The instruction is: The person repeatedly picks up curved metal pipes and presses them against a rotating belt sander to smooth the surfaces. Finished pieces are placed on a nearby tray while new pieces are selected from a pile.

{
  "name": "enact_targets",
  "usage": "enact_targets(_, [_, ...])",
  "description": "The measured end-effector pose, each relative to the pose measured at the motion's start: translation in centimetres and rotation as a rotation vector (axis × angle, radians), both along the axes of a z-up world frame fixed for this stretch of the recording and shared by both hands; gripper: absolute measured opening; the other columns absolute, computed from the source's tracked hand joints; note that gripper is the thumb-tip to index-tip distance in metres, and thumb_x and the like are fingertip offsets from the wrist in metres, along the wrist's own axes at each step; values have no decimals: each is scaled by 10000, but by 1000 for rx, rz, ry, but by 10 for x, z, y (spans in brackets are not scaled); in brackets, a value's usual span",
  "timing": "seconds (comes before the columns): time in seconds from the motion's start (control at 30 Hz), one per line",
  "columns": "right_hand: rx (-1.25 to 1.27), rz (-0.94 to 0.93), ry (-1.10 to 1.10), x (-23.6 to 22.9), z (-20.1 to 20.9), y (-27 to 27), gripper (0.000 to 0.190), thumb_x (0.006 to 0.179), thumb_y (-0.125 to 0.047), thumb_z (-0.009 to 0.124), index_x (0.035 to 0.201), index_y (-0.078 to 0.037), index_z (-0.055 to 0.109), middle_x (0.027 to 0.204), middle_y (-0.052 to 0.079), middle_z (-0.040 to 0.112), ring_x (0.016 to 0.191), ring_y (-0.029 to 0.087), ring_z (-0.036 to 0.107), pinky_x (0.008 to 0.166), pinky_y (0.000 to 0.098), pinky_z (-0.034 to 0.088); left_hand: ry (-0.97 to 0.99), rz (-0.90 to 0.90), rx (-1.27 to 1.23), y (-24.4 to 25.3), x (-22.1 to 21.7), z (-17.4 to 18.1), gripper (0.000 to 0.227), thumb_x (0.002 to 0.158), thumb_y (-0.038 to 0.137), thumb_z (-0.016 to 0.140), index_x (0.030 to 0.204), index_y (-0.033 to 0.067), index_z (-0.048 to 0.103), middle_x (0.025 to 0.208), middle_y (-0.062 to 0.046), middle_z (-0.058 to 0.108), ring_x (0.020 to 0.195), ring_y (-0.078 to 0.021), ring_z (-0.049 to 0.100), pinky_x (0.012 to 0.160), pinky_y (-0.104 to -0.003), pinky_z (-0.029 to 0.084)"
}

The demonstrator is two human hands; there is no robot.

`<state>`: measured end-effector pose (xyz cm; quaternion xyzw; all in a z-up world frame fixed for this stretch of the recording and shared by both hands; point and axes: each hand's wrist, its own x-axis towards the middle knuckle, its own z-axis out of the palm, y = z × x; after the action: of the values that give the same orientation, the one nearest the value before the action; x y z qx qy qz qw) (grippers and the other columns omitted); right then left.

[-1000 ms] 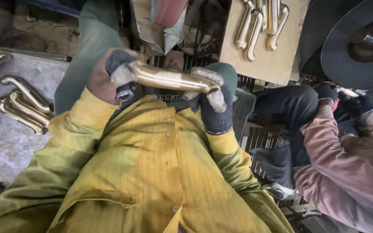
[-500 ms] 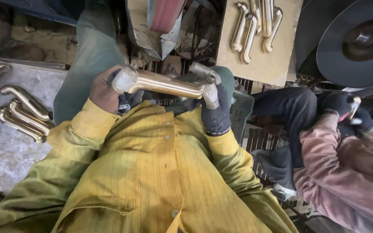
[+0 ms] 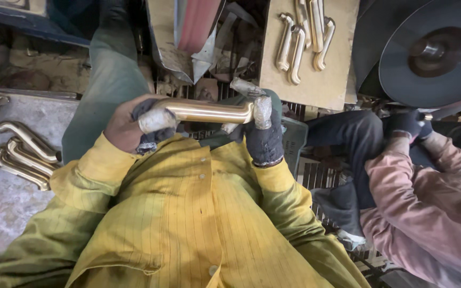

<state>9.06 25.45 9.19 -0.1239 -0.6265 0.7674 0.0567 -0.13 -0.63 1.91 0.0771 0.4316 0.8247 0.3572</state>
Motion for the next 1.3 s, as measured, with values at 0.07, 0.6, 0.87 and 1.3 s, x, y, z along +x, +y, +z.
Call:
enact_targets(0.07, [-29,-13,25,-1,0,-1,721,1071,-575,502,1449,38,521,869,133,669,641,193,637,536,290,476,9,-23,-52,-2,2,10,424,902,51,732,1285,-81,608,1094,-122,729,965,-173,713,872,-304,586])
enact_targets(0.6, [236,-112,49,-14,26,-10,853,1044,-719,363,1403,18,598,952,120,659,743,184,640,680,311,530,215,-93,-137,1,11,56,699,750,38,861,1381,-18,564,1235,-115,712,1092,-188,705,973,-332,579])
enact_targets(0.87, [-60,-101,48,-11,12,-6,773,1024,-682,390,1361,-8,562,1060,150,712,810,201,653,709,338,529,605,-26,-385,3,17,65,687,725,184,924,1323,40,619,1197,-59,677,1106,-151,652,983,-288,511])
enact_targets(1.3, [-296,78,179,-1,3,-1,751,936,-242,762,1540,-26,369,1349,195,644,1020,272,700,832,397,595,267,-4,-139,-5,22,52,687,812,171,853,1411,6,560,1234,-92,690,1081,-160,686,947,-298,570])
